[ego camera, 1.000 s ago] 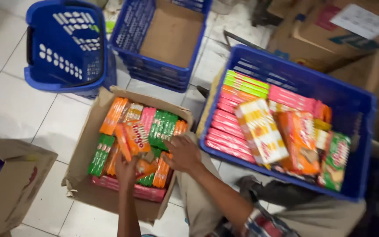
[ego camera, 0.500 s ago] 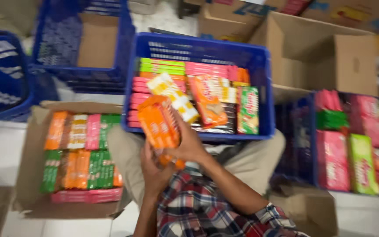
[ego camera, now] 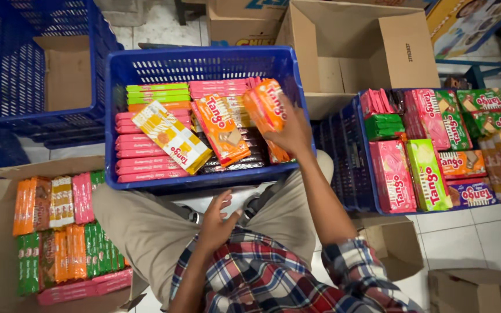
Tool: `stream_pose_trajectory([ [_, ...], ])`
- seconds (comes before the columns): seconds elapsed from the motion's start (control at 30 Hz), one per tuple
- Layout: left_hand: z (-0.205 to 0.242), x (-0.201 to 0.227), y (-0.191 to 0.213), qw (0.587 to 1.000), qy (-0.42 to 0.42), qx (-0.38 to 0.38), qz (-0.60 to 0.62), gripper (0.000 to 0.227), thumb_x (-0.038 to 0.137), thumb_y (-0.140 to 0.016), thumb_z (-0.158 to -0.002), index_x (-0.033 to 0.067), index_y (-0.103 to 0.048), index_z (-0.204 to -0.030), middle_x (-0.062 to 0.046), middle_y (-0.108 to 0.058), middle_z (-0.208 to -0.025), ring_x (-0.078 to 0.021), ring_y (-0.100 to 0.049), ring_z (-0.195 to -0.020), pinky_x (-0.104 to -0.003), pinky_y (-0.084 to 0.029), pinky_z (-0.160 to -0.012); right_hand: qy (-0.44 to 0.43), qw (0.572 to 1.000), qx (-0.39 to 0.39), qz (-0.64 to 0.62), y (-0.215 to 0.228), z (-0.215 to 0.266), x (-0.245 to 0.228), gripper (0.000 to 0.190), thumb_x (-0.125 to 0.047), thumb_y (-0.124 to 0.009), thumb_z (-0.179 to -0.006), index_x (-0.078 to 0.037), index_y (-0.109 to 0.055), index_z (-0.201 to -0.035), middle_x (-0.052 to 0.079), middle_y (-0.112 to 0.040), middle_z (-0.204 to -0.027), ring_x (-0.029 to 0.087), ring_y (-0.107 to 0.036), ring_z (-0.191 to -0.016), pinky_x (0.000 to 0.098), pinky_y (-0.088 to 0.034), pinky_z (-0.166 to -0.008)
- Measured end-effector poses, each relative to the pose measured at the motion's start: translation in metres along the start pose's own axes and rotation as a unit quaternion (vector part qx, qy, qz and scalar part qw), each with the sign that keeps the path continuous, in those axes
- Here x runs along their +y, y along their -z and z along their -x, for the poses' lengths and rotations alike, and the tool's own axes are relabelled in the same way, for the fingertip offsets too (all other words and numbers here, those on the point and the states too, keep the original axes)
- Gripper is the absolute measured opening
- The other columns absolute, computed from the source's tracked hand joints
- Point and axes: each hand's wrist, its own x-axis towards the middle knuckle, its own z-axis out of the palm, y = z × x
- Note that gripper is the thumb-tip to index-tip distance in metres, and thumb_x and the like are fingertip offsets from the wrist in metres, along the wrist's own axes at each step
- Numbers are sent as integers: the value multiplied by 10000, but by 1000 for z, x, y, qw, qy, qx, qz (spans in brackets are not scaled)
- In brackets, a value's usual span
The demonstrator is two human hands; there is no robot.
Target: The person sits on a low stool and transfers packets of Tango snacks from a cardboard box into a blue plastic crate. They arrange the packets by color and brand, stacking them neatly in rows within the crate.
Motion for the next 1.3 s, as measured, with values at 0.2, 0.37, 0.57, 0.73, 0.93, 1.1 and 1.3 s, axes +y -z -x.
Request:
stream_pose_trajectory([
  [0.2,12,-13,33,998,-29,57,-10,599,139,-805,-851,61,-602,-1409,-235,-646,-1250,-463,-651,-1204,-520,-567,-953,11,985,-96,145,-63,-31,43,1093,-608,-862,-605,-480,-366,-1571,110,-524,-1397,390,-617,-1254,518,-465,-1004],
  [0.37,20,-47,61,986,18,147,74,550,120,-762,-874,33,-609,-1395,-253,-650,-1265,-428,-660,-1200,-477,-565,-947,81,992,-2,94,-81,-26,45,853,-574,-837,-677,-361,-546,-1450,100,-569,-1353,384,-613,-1248,646,-356,-1093],
  [0.57,13,-106,98,946,7,267,184,494,-13,-743,-880,1,-615,-1357,-201,-667,-1213,-334,-685,-1137,-413,-583,-943,319,934,122,-109,-126,34,-62,335,-112,-836,-740,-167,-769,-1063,58,-710,-1042,312,-714,-1025,433,-543,-940],
  [0.73,32,-108,147,913,18,393,111,392,62,-792,-863,89,-695,-1241,-130,-607,-1282,-363,-685,-1161,-426,-624,-900,395,903,-62,-155,-215,118,-145,292,-146,-837,-764,-254,-780,-1030,-46,-781,-881,201,-760,-856,325,-578,-800],
  [0.93,55,-195,207,849,4,491,198,350,4,-689,-867,32,-707,-1215,-148,-536,-1141,-330,-712,-1010,-412,-613,-860,474,817,-311,-101,-328,193,-192,429,-153,-825,-702,-162,-766,-1127,67,-779,-988,306,-748,-965,439,-568,-931],
  [1.1,95,-275,263,833,147,524,93,387,202,-781,-869,156,-693,-1243,-130,-620,-1197,-336,-721,-1029,-419,-602,-884,505,796,-313,115,-372,193,-245,389,-298,-790,-813,-198,-734,-1185,171,-648,-1364,387,-514,-1390,699,-152,-1194],
  [1.3,99,-461,334,847,332,407,-79,588,482,-646,-936,267,-495,-1462,-92,-508,-1448,-307,-585,-1320,-596,-281,-1172,559,798,-148,172,-416,192,-249,373,-474,-774,-757,-193,-796,-1002,82,-757,-1134,278,-631,-1268,616,-302,-1163],
])
